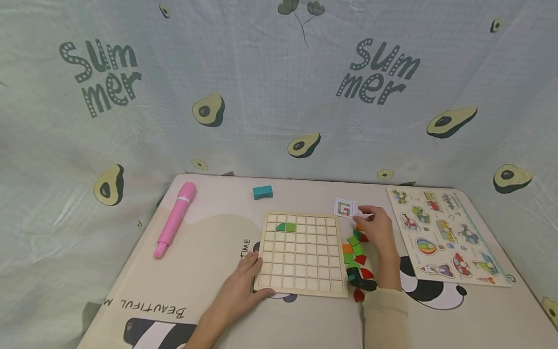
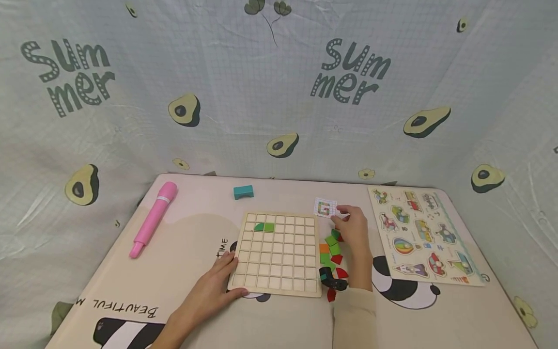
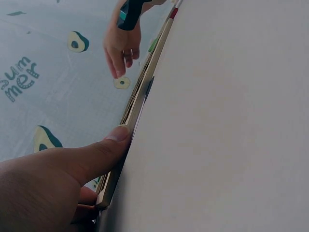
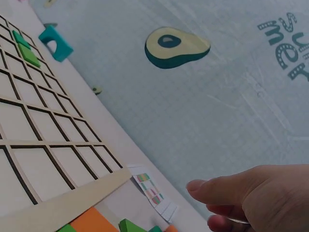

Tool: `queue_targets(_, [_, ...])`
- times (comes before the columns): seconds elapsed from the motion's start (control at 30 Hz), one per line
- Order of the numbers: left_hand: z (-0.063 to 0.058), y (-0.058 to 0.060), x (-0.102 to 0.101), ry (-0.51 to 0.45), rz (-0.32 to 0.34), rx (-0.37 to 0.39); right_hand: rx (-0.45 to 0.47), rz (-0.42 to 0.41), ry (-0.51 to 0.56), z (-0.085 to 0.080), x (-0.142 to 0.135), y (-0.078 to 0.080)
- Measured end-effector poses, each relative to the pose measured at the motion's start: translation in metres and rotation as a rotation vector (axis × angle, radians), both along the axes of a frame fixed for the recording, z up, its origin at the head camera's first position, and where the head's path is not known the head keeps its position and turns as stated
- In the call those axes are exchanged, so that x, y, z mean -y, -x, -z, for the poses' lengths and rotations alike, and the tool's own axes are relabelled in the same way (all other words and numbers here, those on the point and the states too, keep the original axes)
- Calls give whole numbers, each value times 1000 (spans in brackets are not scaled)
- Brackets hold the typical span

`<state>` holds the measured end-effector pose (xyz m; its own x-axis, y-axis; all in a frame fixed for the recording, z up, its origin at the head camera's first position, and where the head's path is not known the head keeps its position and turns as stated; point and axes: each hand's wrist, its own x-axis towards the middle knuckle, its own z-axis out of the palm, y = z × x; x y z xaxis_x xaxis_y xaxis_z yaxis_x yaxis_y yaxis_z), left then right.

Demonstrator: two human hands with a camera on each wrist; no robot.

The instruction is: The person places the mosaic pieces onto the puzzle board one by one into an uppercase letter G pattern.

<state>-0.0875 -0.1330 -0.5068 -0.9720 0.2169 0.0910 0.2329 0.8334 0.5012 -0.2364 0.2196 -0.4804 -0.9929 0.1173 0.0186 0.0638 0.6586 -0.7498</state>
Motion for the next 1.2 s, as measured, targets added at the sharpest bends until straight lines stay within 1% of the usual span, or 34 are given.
queue_targets(0.37, [-1, -1, 1, 2, 3, -5, 120, 18, -1, 4, -10, -4])
queue_targets(0.53, [0, -1, 1, 9, 3, -7, 166, 2, -31, 7, -10, -6])
queue_targets(0.8, [-2, -2, 2, 9, -4, -15, 150, -37, -87, 11, -10, -4])
queue_targets(1.0, [-1, -1, 2, -6, 16, -28, 163, -23, -81, 13, -12, -5])
queue_targets(1.2, [-3, -2, 3, -18, 12, 4, 152, -21, -82, 12, -11, -5])
